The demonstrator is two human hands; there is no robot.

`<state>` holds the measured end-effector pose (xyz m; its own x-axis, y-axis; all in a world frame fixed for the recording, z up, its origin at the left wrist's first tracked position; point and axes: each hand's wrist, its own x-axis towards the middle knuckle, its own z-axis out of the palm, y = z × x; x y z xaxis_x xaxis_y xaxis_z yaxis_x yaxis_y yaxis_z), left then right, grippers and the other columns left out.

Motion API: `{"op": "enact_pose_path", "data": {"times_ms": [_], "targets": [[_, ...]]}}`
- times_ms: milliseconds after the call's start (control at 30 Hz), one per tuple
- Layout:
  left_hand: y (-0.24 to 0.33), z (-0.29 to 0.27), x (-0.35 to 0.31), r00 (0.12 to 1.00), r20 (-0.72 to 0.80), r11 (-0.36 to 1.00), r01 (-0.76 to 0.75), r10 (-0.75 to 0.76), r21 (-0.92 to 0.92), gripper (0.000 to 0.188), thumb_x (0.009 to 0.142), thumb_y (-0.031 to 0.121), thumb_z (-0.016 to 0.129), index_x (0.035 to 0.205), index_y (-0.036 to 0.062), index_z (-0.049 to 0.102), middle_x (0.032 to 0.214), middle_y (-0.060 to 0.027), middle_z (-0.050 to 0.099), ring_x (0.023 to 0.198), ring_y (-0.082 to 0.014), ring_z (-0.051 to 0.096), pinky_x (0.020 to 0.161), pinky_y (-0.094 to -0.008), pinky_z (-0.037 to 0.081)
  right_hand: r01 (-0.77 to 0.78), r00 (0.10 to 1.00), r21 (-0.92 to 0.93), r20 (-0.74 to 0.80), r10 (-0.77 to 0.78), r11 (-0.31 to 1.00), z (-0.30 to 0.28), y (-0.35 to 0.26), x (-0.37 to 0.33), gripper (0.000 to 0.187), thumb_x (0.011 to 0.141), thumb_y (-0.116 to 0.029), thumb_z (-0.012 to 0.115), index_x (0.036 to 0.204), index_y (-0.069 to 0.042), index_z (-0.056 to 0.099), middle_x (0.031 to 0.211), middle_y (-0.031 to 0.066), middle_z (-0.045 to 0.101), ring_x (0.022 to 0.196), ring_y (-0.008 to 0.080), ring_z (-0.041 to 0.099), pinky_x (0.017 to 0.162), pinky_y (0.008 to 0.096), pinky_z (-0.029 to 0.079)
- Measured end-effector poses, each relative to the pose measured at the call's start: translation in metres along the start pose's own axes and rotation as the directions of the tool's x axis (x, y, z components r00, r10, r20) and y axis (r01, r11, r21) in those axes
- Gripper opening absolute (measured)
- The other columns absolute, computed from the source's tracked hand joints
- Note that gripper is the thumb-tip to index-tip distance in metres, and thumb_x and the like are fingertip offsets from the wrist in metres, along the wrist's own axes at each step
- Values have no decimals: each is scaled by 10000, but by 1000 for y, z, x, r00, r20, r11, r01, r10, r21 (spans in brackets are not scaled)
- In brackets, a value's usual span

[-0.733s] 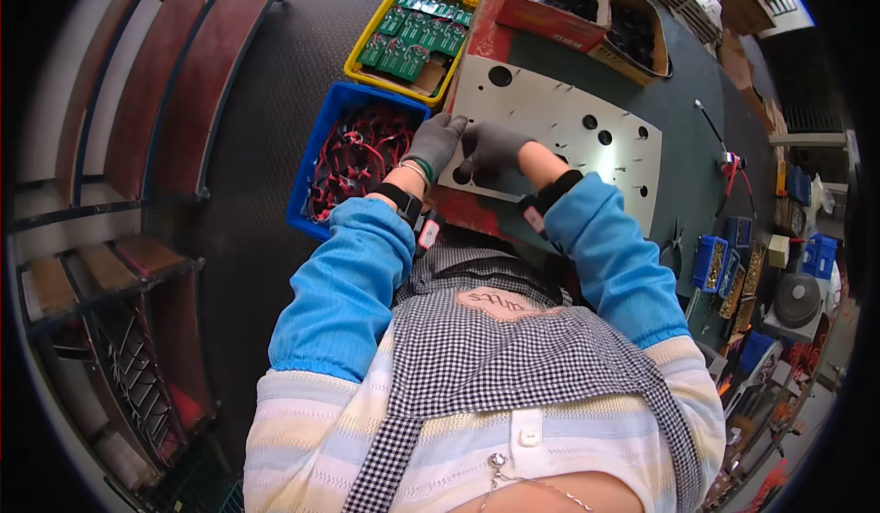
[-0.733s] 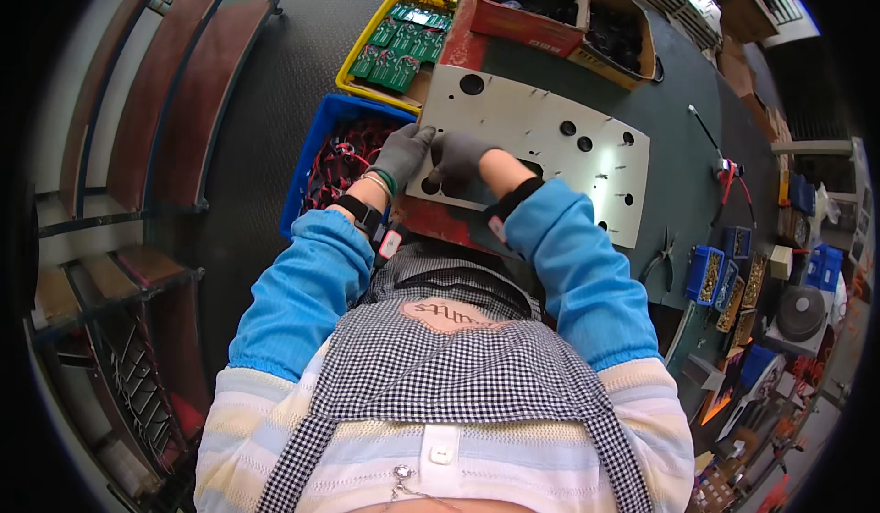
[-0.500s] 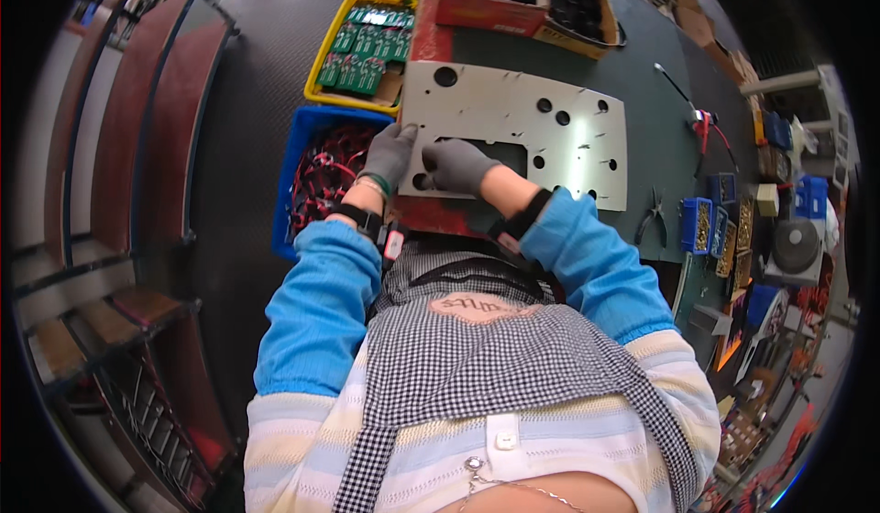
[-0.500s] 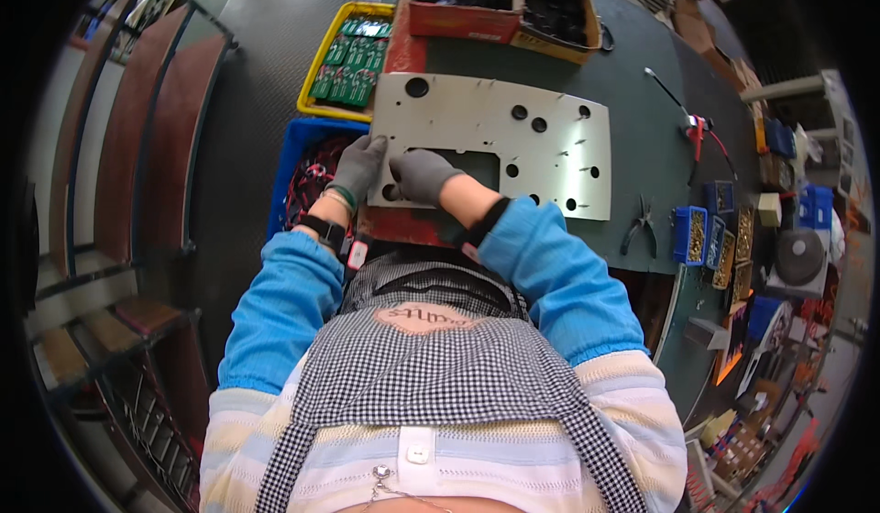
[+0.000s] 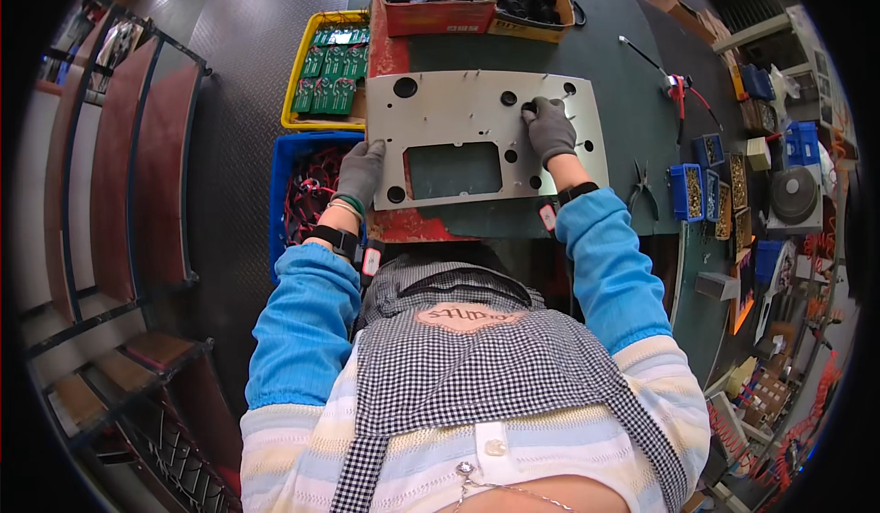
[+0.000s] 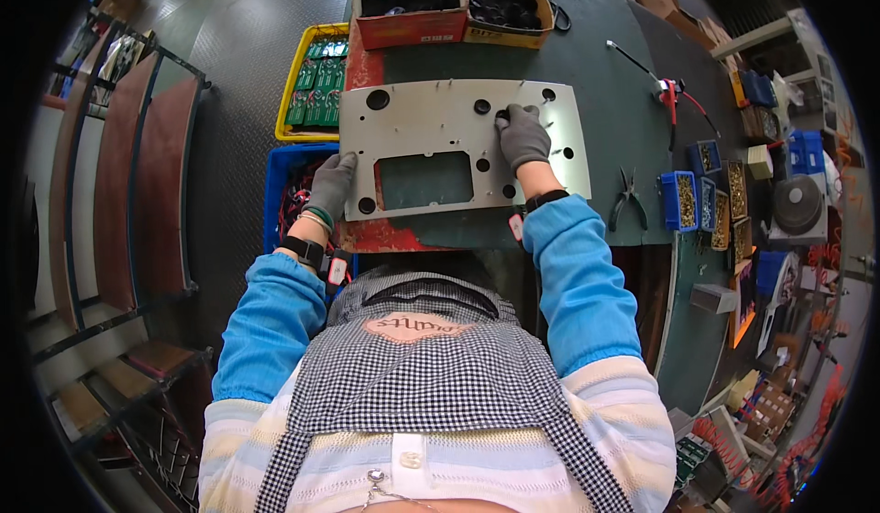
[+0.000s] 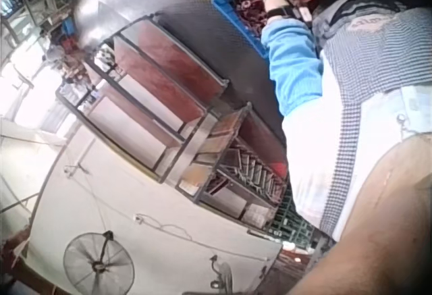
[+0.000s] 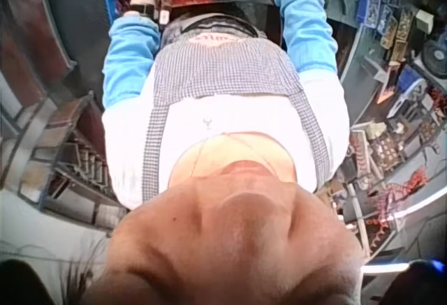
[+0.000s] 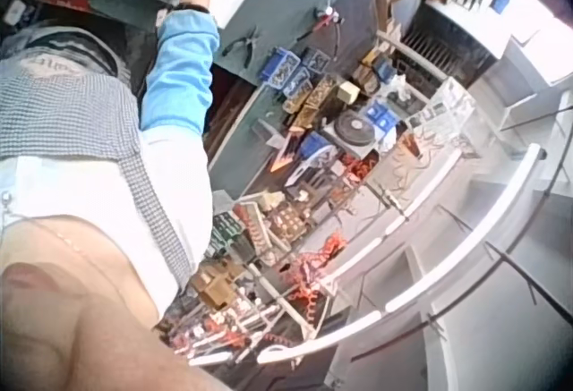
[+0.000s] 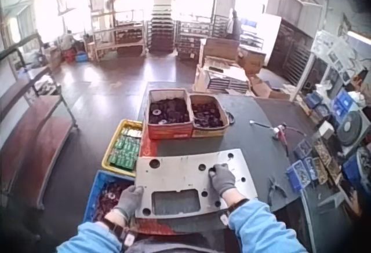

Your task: Assembling an industrial metal panel by installing grommets, components, and securing them with a pneumatic screwdriver.

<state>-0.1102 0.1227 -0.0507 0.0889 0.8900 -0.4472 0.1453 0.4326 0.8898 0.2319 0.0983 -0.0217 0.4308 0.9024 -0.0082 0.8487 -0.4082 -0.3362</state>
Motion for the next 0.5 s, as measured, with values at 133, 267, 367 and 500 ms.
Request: {"op": "enact_pose_path", "data": {"times_ms": [133, 267, 367, 500], "targets": [[-3, -1, 0, 1000, -6, 999, 13, -14, -32, 332, 972, 267, 543, 1129, -17, 614, 938, -87, 681, 807, -135, 619, 727, -289, 488, -42, 998, 295, 62, 25, 955, -5, 6, -20, 297, 839, -327, 665, 968, -60, 652, 925, 172, 674, 892, 337, 644, 797, 423, 497], [-2, -1, 0, 1000, 4, 999, 27, -27, -28, 330, 972, 265, 543, 1130, -17, 613, 934, -83, 681, 802, -129, 616, 724, -284, 489, -30, 995, 260, 99, 4, 965, 2, 10, -61, 267, 828, -320, 683, 887, -62, 648, 805, 163, 677, 761, 352, 651, 694, 427, 510], [0, -1, 0, 999, 19, 999, 30, -29, -38, 329, 973, 263, 543, 1131, -16, 615, 937, -80, 681, 804, -123, 615, 724, -278, 491, 10, 1000, 206, 22, -15, 979, 7, 6, -71, 250, 826, -316, 676, 873, -73, 650, 792, 165, 671, 767, 353, 649, 699, 431, 510], [1, -1, 0, 1000, 1, 1000, 25, -25, -4, 328, 971, 260, 543, 1130, -17, 619, 940, -77, 682, 806, -120, 615, 725, -273, 492, 44, 995, 163, 78, -57, 986, 3, 2, -70, 249, 811, -307, 671, 852, -62, 654, 777, 157, 673, 763, 334, 656, 701, 426, 513]]}}
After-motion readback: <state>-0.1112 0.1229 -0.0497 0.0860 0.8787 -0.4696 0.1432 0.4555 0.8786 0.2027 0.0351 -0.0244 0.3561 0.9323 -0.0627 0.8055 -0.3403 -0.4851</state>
